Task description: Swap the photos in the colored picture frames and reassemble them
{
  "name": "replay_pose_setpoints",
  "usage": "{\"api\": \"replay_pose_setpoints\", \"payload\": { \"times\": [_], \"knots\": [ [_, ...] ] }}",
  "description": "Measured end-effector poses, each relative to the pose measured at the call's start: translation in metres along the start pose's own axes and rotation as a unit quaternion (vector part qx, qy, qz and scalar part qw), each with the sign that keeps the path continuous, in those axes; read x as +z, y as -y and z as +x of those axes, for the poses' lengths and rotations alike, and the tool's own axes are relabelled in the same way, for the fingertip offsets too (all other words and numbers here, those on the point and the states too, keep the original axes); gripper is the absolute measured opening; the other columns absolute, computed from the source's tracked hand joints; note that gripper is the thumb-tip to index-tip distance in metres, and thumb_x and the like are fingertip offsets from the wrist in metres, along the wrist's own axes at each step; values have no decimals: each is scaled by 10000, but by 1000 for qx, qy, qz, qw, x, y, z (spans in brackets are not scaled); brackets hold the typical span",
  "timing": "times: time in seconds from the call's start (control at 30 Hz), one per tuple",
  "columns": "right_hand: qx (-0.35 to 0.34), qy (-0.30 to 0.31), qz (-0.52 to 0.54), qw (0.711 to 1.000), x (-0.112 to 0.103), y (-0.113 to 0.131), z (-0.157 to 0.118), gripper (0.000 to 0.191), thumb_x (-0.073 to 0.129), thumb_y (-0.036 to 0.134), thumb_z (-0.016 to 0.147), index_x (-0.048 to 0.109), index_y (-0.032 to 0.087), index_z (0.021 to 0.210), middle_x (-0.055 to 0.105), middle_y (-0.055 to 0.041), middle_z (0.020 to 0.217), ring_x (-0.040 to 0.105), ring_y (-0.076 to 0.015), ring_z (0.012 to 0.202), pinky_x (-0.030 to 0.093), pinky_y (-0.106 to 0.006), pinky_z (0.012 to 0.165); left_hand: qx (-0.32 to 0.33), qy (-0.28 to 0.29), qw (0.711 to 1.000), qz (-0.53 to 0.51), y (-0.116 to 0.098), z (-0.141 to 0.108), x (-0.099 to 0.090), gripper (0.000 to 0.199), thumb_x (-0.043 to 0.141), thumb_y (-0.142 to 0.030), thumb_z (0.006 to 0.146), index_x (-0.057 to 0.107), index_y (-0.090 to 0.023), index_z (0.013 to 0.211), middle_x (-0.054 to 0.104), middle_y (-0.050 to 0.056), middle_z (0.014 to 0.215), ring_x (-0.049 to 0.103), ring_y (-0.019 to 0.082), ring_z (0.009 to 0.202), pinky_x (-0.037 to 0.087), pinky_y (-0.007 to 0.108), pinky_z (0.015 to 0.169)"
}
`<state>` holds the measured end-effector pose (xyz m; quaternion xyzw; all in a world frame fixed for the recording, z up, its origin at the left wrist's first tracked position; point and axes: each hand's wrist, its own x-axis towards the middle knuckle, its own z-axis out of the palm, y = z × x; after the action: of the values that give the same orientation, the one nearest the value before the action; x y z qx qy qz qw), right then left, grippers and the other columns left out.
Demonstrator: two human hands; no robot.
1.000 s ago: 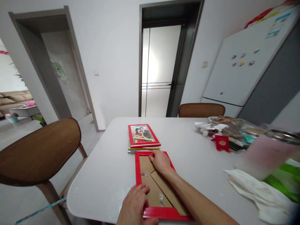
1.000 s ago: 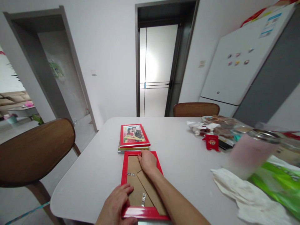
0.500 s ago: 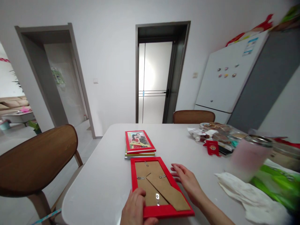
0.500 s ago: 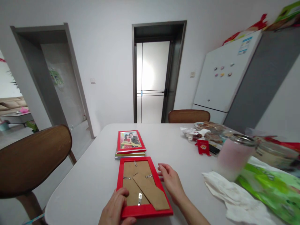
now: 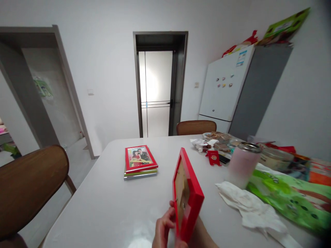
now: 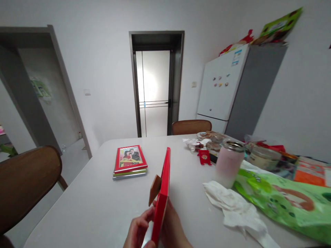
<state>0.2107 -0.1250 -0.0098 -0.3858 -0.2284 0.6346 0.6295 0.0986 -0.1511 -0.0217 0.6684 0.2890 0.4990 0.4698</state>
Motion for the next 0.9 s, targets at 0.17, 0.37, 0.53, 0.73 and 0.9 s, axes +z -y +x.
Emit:
{"api": "replay_pose_setpoints", "payload": {
  "times": [0.17,0.37,0.53,0.73,0.9],
  "knots": [
    [-81,-82,-161,980,-60,46,22,439,563,355,642,502,238,1061,659,0,756,617,-192,667,477,-310,626,-26,13,991,-127,-13,30,8,749,563,-426,691,127,-189,1252,314,143,1326,364,251,1173,367,377,940],
    [-137,-171,-577,787,-132,87,65,486,431,349,719,454,166,1169,671,-45,821,619,-200,738,449,-283,671,-121,45,989,73,28,50,26,622,546,-146,668,303,-168,1240,481,99,1222,478,226,1079,417,349,894],
    [-133,-197,-708,665,-144,98,96,456,419,320,720,494,152,1138,634,-97,968,576,-244,879,404,-303,735,-84,67,939,327,43,57,35,560,531,-91,631,419,-112,1179,442,126,1252,393,238,1153,314,355,978],
    [-145,-184,-746,623,-131,96,109,350,434,230,703,593,95,984,624,-172,937,572,-280,856,388,-338,752,-62,68,913,398,34,76,14,568,538,-104,626,420,-127,1181,453,113,1245,421,209,1133,352,323,951],
    [-201,-172,-742,616,-95,84,106,360,408,204,724,556,59,1018,565,-210,1020,501,-306,978,318,-420,850,-49,6,872,487,28,120,-61,542,466,-73,689,363,-178,1211,269,77,1362,198,216,1252,158,428,1022]
  ]
}}
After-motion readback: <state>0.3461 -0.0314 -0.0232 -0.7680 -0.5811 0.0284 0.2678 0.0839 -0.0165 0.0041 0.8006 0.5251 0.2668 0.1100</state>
